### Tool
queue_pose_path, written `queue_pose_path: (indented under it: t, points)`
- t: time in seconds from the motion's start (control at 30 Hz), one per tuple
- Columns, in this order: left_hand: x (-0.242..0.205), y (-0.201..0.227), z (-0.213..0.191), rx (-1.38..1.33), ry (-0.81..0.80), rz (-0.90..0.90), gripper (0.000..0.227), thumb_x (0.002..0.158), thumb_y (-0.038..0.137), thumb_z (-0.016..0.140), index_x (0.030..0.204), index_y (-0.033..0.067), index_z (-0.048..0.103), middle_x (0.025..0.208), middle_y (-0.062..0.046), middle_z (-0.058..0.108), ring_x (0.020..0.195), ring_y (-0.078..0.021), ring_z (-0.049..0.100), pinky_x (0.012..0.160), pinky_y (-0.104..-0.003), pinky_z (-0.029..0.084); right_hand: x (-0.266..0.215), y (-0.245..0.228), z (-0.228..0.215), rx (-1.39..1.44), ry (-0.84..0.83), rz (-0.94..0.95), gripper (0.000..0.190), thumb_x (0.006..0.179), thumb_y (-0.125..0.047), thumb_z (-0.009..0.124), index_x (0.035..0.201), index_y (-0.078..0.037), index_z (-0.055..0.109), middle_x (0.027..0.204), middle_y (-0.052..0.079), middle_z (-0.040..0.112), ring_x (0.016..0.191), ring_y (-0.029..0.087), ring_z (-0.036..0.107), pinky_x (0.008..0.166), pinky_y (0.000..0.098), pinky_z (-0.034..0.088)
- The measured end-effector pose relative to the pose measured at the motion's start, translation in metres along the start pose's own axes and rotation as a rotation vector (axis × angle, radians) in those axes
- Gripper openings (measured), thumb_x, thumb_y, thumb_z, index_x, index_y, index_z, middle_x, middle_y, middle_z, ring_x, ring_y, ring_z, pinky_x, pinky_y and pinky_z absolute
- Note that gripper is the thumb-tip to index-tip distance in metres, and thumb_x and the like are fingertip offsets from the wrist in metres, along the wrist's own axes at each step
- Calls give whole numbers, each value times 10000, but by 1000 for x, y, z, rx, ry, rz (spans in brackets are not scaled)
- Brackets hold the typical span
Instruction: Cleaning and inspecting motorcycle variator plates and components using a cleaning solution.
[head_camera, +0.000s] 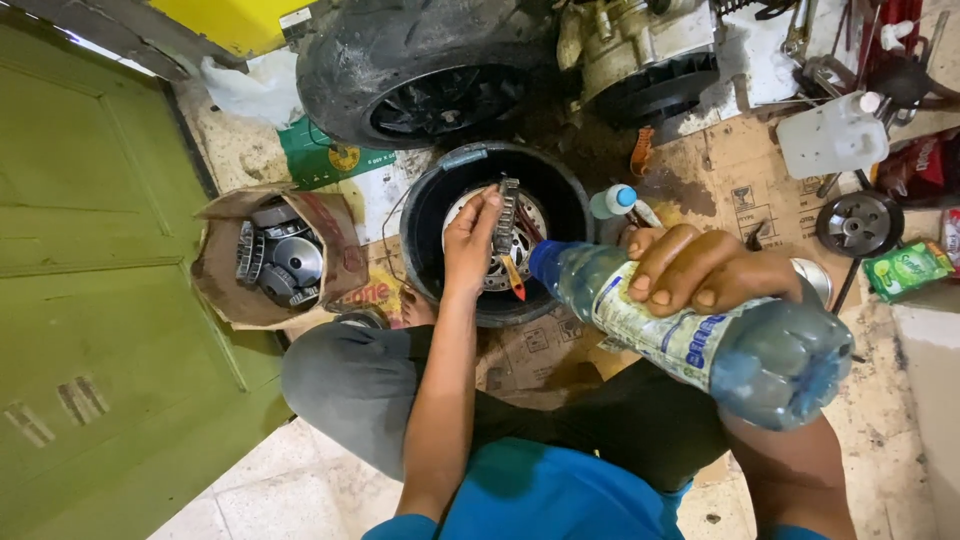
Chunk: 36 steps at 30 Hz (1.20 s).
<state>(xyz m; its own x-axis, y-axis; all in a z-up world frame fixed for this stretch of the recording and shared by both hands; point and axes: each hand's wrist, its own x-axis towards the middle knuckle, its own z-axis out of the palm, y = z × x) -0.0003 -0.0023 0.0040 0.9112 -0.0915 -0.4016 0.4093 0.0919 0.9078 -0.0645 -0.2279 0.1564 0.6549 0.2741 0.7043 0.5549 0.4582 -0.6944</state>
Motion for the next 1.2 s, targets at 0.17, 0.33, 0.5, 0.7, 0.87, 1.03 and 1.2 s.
queue_pose_path:
  t: [0.17,0.33,0.5,0.7,0.87,1.03,1.2]
  points:
    - [6,-15,-6,-2,-32,95,365,918,268,598,1239,99,638,1252,-61,649,1205,-185,572,1049,-353,446,0,-8,-3,-90,-48,48,442,1089,-507,418,1226,-105,542,1161,76,617,1136,273,620,1123,472,430]
    - [10,-31,-13,-52,-29,174,351,925,263,586,1233,105,644,1286,-66,627,1269,-239,539,1064,-428,450,-9,5,-26,-30,-250,61,459,1060,-496,440,1339,-134,487,1239,69,598,1217,285,574,1165,492,351]
    - [13,-31,-11,-217,28,157,439,774,259,532,1138,67,686,1207,-87,662,1191,-255,560,983,-437,442,0,-10,-17,-136,-249,94,415,1083,-484,414,1329,-153,465,1259,54,565,1225,271,558,1154,487,370]
    - [15,-35,-15,-341,43,180,430,747,183,453,1078,33,683,1125,-104,664,1123,-253,578,938,-406,472,-6,-8,-18,-208,-213,50,395,1053,-464,448,1262,-132,481,1182,86,610,1167,295,605,1145,495,409]
    - [21,-55,-22,-404,-20,232,432,736,154,431,1072,10,661,1040,-106,639,970,-233,591,803,-378,494,3,-8,-3,-57,-68,8,503,1103,-530,346,1235,-82,531,1165,102,609,1136,293,609,1115,484,426]
    - [23,-57,-23,-543,-68,231,415,703,190,458,1049,30,624,986,-100,603,893,-229,579,719,-387,501,7,-13,19,33,132,12,432,1094,-510,418,1174,-112,565,1081,88,642,1046,285,637,1073,498,446]
    - [20,-41,-19,-892,-25,69,388,727,272,480,985,31,641,926,-111,623,833,-283,581,525,-355,457,-11,-11,-3,-106,132,38,468,1027,-567,511,1145,-124,601,1079,56,674,1043,263,676,1057,468,502]
